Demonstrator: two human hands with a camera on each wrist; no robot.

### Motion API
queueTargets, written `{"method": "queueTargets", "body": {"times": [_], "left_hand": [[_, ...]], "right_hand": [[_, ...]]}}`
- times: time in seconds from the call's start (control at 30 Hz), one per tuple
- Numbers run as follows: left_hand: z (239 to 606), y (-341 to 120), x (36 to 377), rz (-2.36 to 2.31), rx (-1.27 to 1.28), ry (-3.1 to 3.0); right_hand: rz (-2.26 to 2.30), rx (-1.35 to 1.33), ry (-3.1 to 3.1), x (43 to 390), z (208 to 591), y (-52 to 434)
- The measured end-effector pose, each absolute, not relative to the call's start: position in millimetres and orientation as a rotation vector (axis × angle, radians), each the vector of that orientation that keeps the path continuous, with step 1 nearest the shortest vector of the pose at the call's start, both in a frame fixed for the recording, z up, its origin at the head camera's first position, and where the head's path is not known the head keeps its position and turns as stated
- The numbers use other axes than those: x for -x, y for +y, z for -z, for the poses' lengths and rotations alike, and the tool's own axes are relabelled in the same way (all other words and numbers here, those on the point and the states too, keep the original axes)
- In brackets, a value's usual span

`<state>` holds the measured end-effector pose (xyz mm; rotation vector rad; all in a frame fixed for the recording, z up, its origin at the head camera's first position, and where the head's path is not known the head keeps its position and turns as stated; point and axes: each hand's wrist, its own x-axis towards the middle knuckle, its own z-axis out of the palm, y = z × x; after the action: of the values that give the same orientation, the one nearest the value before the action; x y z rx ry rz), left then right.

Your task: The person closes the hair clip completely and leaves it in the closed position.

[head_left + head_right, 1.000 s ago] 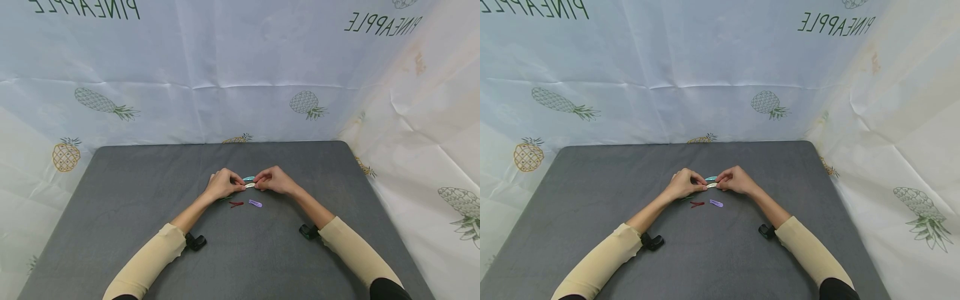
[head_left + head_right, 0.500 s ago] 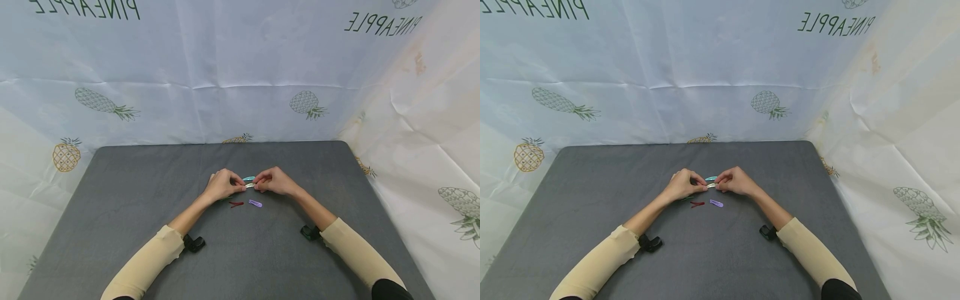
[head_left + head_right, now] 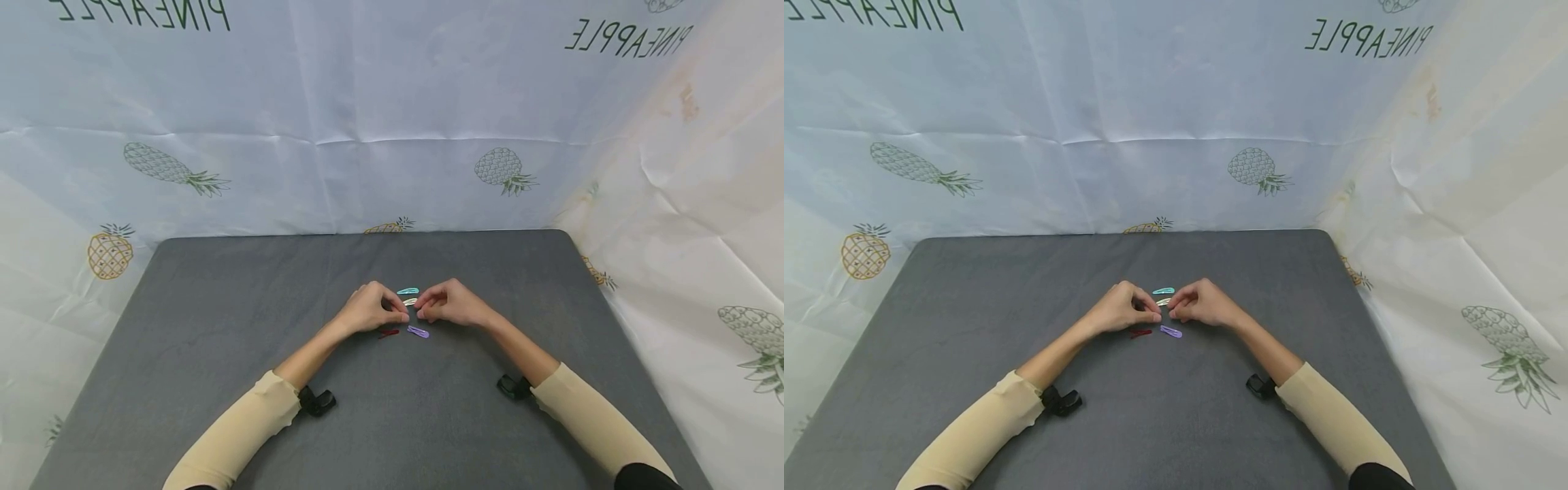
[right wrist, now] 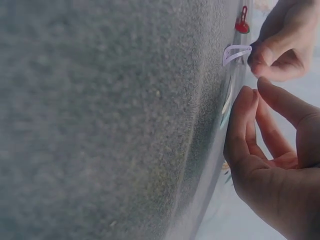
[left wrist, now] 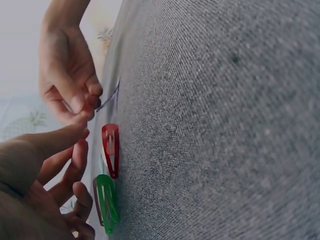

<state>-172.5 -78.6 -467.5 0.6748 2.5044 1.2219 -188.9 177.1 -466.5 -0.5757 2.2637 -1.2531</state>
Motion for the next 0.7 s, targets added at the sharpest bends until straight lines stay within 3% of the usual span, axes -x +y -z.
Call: {"method": "queueTargets", "body": {"times": [0.7], "left_hand": [[468.1,-74.2,170.0,-1.203,-0.704,2.380]], "right_hand": [[1.241,0.602,2.143,171.5,470.7,194.9]]}}
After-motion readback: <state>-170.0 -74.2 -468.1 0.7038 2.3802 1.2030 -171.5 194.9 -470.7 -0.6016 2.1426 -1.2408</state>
